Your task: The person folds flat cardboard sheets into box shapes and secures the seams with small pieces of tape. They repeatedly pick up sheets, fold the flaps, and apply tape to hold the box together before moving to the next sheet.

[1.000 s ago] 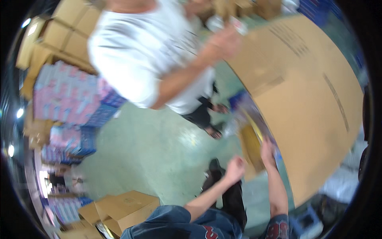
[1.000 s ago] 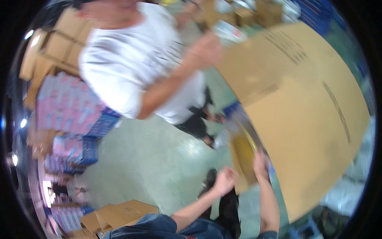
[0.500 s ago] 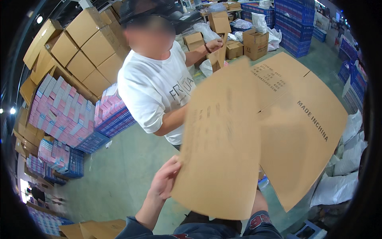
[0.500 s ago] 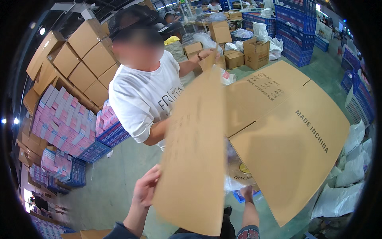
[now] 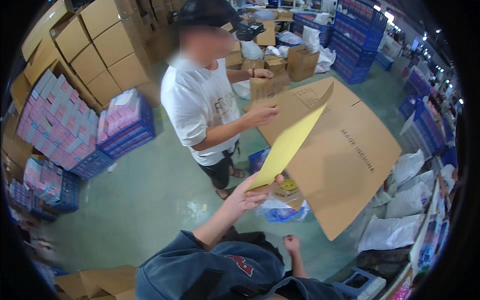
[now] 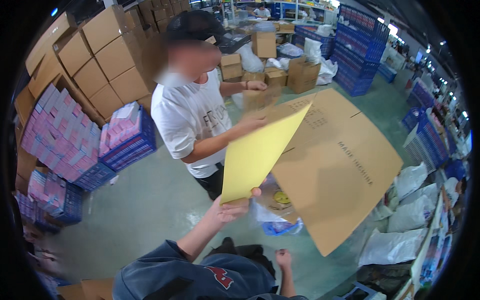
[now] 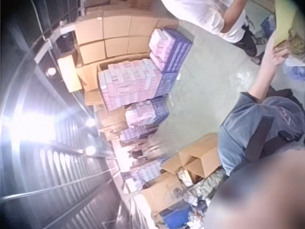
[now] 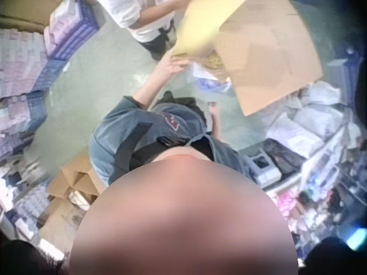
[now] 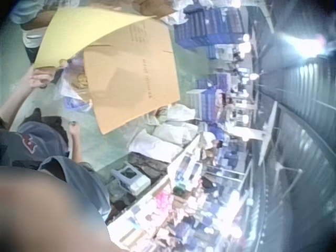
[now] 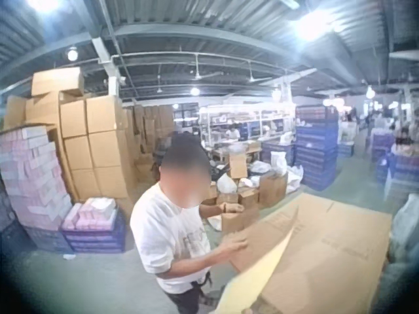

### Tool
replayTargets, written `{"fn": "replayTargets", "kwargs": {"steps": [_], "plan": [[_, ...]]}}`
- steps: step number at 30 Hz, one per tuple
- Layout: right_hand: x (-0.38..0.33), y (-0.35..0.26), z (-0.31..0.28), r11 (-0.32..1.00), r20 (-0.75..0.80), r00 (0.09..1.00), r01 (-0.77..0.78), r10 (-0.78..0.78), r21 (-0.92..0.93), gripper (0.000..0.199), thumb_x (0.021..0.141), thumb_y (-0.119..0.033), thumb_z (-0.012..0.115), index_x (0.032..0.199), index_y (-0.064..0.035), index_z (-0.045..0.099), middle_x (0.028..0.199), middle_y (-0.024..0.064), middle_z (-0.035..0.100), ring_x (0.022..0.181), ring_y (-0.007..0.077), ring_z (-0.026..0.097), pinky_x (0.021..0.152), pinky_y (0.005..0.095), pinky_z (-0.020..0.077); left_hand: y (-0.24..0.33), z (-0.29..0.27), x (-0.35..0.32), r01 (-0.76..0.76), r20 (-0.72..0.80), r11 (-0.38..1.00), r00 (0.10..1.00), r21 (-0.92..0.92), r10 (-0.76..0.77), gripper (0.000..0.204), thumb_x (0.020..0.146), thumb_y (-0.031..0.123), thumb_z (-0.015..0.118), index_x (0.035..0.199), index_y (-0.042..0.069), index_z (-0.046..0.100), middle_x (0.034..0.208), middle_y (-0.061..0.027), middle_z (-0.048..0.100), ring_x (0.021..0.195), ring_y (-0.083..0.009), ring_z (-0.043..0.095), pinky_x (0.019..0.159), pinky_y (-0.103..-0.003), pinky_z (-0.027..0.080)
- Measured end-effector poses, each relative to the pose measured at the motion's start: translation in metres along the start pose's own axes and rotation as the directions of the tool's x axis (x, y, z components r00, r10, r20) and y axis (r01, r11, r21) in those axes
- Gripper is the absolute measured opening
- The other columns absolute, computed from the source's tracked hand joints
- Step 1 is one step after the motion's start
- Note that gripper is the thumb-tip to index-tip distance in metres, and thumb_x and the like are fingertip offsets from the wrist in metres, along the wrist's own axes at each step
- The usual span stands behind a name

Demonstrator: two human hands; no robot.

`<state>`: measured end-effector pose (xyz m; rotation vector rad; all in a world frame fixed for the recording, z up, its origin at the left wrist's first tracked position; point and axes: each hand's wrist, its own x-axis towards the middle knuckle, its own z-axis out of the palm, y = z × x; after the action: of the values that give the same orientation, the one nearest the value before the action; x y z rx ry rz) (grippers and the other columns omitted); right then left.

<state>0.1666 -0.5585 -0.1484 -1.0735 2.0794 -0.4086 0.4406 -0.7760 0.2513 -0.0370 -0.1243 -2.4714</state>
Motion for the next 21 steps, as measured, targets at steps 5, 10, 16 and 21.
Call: {"fn": "replayTargets", "kwargs": {"steps": [5,10,16,21], "plan": [[-0.046,0.008,-0.011,0.876,0.307,0.95,-0.202,0.066,0.437,0.037,0.086,-0.031,0.074,0.103,0.001,0.07,0.087,0.011,0.072,0.077,0.0182,0.069,0.071,0.0325,0.0548,-0.016,0.012,0.003,-0.018,-0.217,0.841,0.963,0.54,0.16,0.034,0.101,0.013,0.057,0.132,0.005,0.048,0.095,-0.0049,0.066,0.046,-0.0036,0.054,0.034,-0.015,0.039],[-0.089,-0.098,-0.059,0.866,0.371,0.913,-0.04,-0.171,0.498,0.045,0.087,-0.031,0.078,0.116,0.0007,0.065,0.104,0.0076,0.07,0.094,0.0174,0.066,0.081,0.0325,0.0533,-0.012,0.006,-0.017,-0.014,-0.221,0.848,0.963,0.53,0.154,0.033,0.101,0.012,0.058,0.132,0.005,0.048,0.105,-0.0084,0.069,0.064,-0.0068,0.064,0.05,-0.019,0.049],[-0.181,-0.281,-0.113,0.488,0.245,0.716,0.15,-0.653,0.86,0.057,0.094,-0.021,0.07,0.142,-0.0004,0.046,0.134,0.0107,0.058,0.125,0.0196,0.053,0.107,0.0357,0.0416,0.023,0.007,-0.075,0.037,-0.207,0.554,0.946,0.832,0.248,0.025,0.102,0.01,0.056,0.127,0.007,0.051,0.103,-0.0077,0.07,0.088,-0.0113,0.067,0.075,-0.026,0.053],[-0.243,-0.366,-0.074,0.341,-0.042,0.934,0.172,-0.355,0.924,0.035,0.098,-0.02,0.062,0.127,-0.0006,0.055,0.117,0.0097,0.064,0.104,0.0199,0.063,0.091,0.0387,0.052,0.059,-0.011,-0.164,0.192,-0.275,0.416,0.949,0.889,0.151,0.033,0.103,0.011,0.055,0.134,0.005,0.046,0.11,-0.0138,0.069,0.082,-0.0131,0.068,0.068,-0.026,0.054]]}}
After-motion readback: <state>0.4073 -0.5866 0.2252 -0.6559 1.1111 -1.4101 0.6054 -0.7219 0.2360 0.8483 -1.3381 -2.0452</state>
